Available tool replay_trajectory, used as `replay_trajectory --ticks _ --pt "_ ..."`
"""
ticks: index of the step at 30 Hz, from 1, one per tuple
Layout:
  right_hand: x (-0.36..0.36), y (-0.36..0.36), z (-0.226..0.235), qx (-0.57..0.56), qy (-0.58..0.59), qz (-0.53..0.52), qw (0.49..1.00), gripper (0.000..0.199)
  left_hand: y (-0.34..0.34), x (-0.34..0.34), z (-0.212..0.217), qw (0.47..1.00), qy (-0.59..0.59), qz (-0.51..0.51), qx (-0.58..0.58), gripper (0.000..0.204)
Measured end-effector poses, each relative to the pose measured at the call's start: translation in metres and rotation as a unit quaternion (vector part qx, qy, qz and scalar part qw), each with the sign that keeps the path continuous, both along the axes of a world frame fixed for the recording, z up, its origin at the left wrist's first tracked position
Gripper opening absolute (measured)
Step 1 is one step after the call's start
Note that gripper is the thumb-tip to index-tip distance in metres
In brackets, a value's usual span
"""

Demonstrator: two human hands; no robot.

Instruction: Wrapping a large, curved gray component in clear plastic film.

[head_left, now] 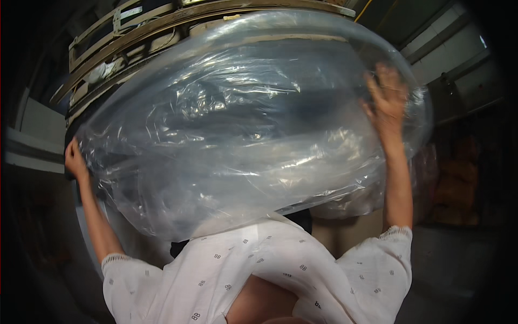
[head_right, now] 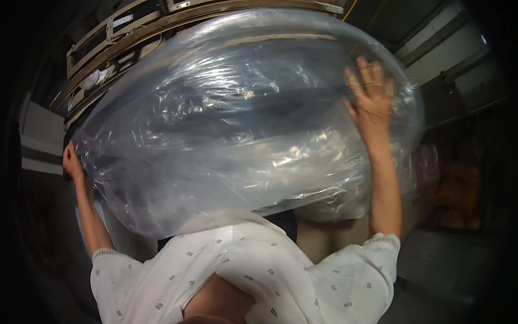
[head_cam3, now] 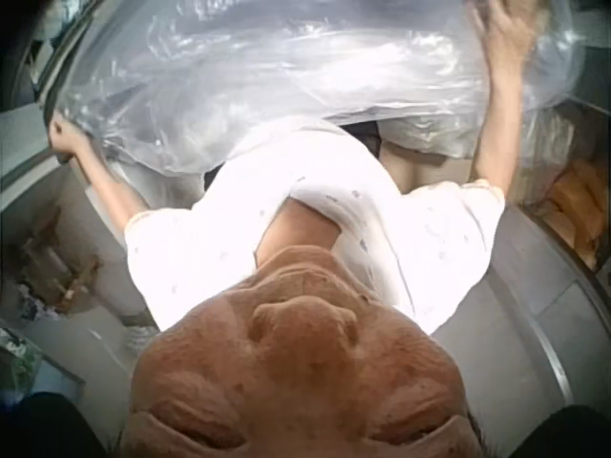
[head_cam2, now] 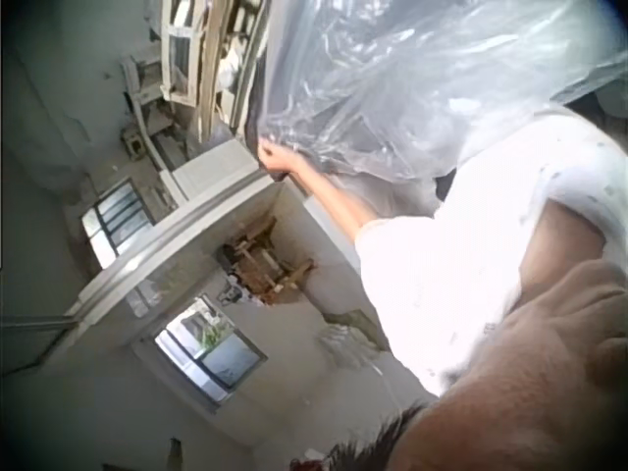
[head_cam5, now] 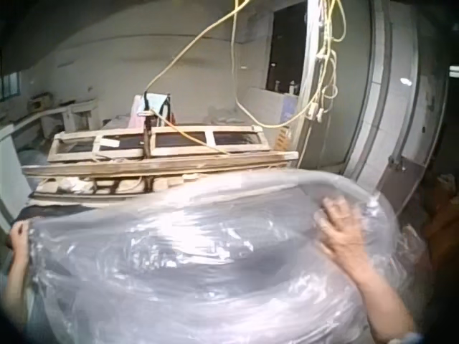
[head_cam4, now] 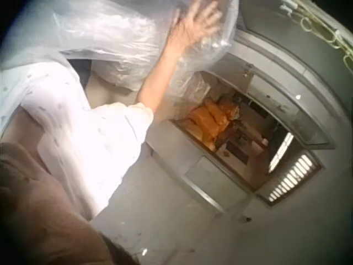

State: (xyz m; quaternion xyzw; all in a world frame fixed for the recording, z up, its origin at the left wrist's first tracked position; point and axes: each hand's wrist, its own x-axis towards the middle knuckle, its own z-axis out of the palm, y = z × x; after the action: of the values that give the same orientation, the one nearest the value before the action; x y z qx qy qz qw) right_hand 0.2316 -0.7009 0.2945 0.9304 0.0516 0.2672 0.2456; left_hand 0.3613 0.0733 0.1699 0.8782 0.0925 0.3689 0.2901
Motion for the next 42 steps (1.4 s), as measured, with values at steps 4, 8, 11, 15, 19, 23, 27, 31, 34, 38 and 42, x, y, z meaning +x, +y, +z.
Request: replay_trajectory --ticks 4,8,11,15,19,23,27,31,34,38,42 --pt "0.007 -0.041 -0.091 0.198 0.142 -0.087 0.966 0.04 0.119 -0.034 0.004 0.995 0.034 0.052 0.081 0.034" --pt "0.055 -0.01 -0.082 0.388 0.05 0.051 0.919 0.031 0.078 -0.031 0.014 0.986 0.103 0.109 0.072 0.03" --pt "0.094 0.013 -0.075 0.407 -0.042 0.021 0.912 0.038 0.082 -0.011 -0.01 0.989 0.071 0.091 0.097 0.028" --pt "0.118 0.01 -0.067 0.347 -0.074 -0.022 0.935 0.053 0.063 0.009 -0.022 0.991 0.051 0.088 0.088 0.025" --pt "0.148 -0.009 -0.064 0.415 0.036 -0.029 0.909 0.051 0.066 0.002 -0.014 0.995 0.04 0.054 0.072 0.025" --pt "0.166 -0.01 -0.064 0.506 0.169 0.041 0.845 0.03 0.08 0.001 -0.024 0.995 0.041 0.053 0.07 0.025" --pt "0.167 -0.007 -0.049 0.726 0.155 0.106 0.661 0.017 0.065 0.003 -0.017 0.993 0.063 0.078 0.064 0.028" --pt "0.162 -0.027 -0.025 0.854 0.264 0.086 0.44 0.012 0.06 -0.003 -0.008 0.988 0.086 0.101 0.081 0.032" --pt "0.173 -0.045 -0.061 0.527 0.262 0.005 0.808 0.013 0.079 0.0 -0.011 0.982 0.1 0.129 0.098 0.03" --pt "0.203 -0.037 -0.076 0.493 0.152 0.103 0.851 0.011 0.121 -0.015 -0.009 0.994 0.029 0.101 0.041 0.033" --pt "0.202 -0.01 -0.095 0.441 0.015 0.14 0.887 0.01 0.145 -0.042 0.021 0.994 -0.044 0.097 -0.03 0.034"
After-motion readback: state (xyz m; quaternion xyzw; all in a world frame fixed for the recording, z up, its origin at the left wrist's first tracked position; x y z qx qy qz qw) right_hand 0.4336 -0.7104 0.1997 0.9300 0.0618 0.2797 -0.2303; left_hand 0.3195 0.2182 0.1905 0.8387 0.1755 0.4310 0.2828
